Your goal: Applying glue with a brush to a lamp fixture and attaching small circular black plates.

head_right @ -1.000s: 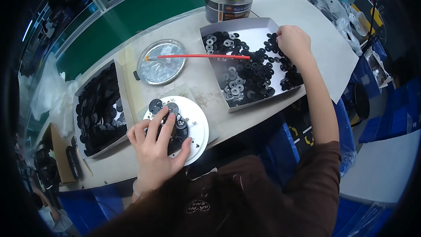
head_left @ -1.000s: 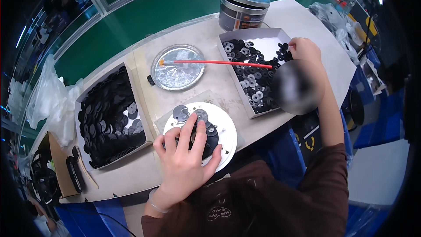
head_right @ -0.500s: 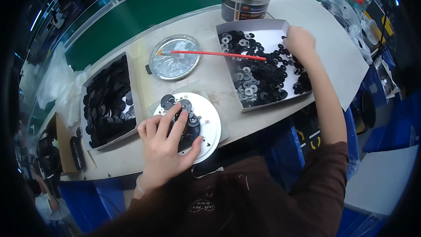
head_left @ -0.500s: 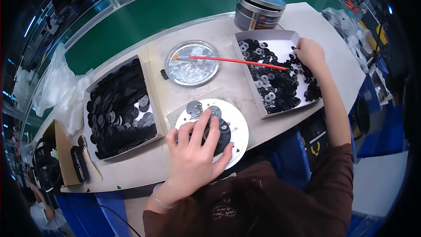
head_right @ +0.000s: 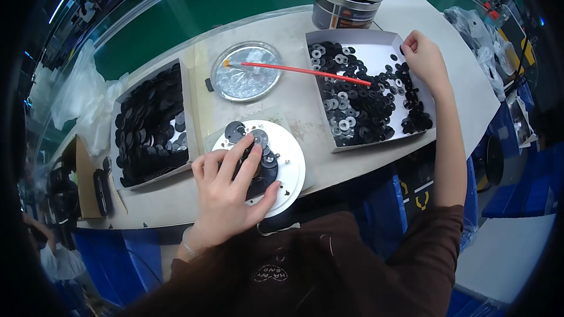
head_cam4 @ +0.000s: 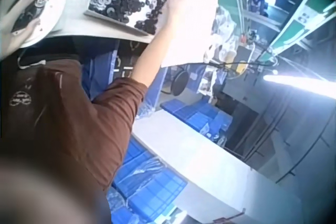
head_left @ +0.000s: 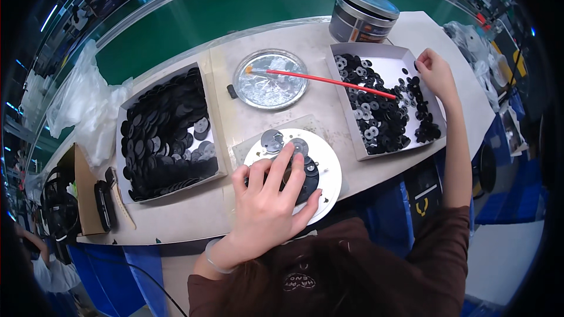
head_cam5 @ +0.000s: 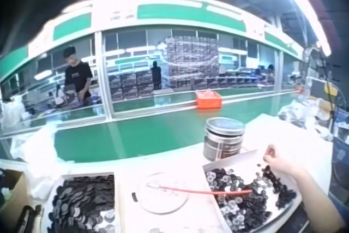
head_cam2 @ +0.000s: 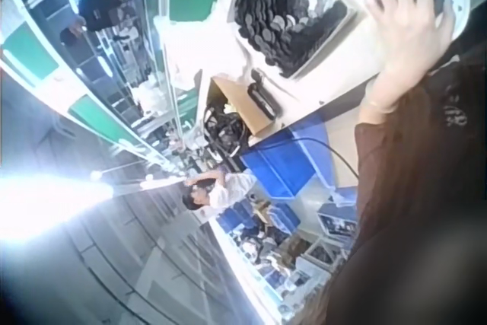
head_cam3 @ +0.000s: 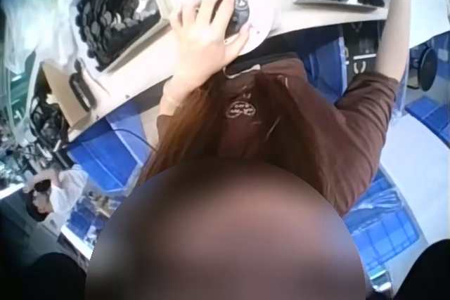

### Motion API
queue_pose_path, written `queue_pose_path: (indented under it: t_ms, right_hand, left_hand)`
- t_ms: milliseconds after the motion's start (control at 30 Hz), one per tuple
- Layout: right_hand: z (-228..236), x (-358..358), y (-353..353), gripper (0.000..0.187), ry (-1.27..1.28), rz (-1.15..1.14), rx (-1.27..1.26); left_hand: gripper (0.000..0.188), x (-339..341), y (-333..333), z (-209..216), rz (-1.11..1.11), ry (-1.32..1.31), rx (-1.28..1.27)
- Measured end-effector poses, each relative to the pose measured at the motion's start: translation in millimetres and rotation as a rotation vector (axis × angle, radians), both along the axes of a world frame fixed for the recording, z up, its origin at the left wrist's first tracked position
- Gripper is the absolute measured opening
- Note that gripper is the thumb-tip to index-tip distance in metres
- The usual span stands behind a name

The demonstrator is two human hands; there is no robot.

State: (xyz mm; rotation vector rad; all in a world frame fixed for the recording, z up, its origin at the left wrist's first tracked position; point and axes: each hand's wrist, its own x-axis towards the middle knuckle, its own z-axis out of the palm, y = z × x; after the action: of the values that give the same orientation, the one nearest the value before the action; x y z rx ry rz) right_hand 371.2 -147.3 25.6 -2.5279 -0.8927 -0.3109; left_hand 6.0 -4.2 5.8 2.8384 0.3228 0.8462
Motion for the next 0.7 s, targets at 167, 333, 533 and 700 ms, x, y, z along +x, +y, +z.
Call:
queue_pose_path:
  t_ms: [167,333,533,700]
  right_hand:
    - [29.4,-45.3,8.1,0.02,0.63,0.222,0.428]
    - [36.6,-115.8,25.2,0.026,1.22,0.56,0.631]
    - [22.1,-183.3,54.4,0.014,1.246,0.665,0.21]
    - [4.4,-190.4,59.7,0.012,0.757,0.893,0.132]
  left_hand:
    - [0.049,-1.1,-0.6,-0.1,0.008,0.012,-0.03]
    - [0.049,-2.2,0.1,-3.0,0.014,-0.007,-0.028]
    - [0.051,-4.6,-0.5,-5.5,0.043,-0.044,-0.041]
    - [0.05,-3.8,-0.3,-3.5,0.029,-0.044,-0.058]
